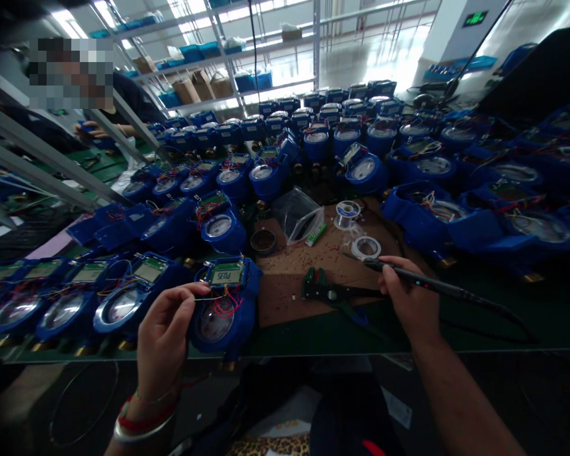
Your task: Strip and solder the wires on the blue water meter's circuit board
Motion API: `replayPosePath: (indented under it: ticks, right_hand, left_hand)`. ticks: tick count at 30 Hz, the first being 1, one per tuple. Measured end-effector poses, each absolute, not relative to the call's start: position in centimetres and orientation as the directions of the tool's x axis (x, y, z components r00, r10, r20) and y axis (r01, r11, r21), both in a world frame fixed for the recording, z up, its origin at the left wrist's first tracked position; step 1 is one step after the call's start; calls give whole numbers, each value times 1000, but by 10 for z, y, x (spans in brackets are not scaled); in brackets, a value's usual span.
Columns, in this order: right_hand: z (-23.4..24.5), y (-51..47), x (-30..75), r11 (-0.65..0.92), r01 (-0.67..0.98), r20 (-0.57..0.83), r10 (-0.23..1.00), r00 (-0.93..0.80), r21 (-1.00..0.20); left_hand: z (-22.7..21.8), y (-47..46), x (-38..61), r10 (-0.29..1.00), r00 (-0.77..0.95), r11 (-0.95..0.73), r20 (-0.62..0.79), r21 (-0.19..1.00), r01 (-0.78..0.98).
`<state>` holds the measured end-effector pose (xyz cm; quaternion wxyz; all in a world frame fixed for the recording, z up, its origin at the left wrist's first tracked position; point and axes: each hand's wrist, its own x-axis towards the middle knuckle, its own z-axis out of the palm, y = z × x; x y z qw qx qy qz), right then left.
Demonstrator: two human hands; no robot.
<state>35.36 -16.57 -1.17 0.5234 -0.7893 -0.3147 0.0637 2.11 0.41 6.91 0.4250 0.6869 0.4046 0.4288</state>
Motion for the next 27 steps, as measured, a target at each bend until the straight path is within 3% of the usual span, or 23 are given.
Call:
replayPosePath:
  ticks: [27]
  right_hand:
    - [-9,-163,350,-243,456,256,567,783,-857]
  left_hand:
    - [69,2,23,925,279,-324,258,918,228]
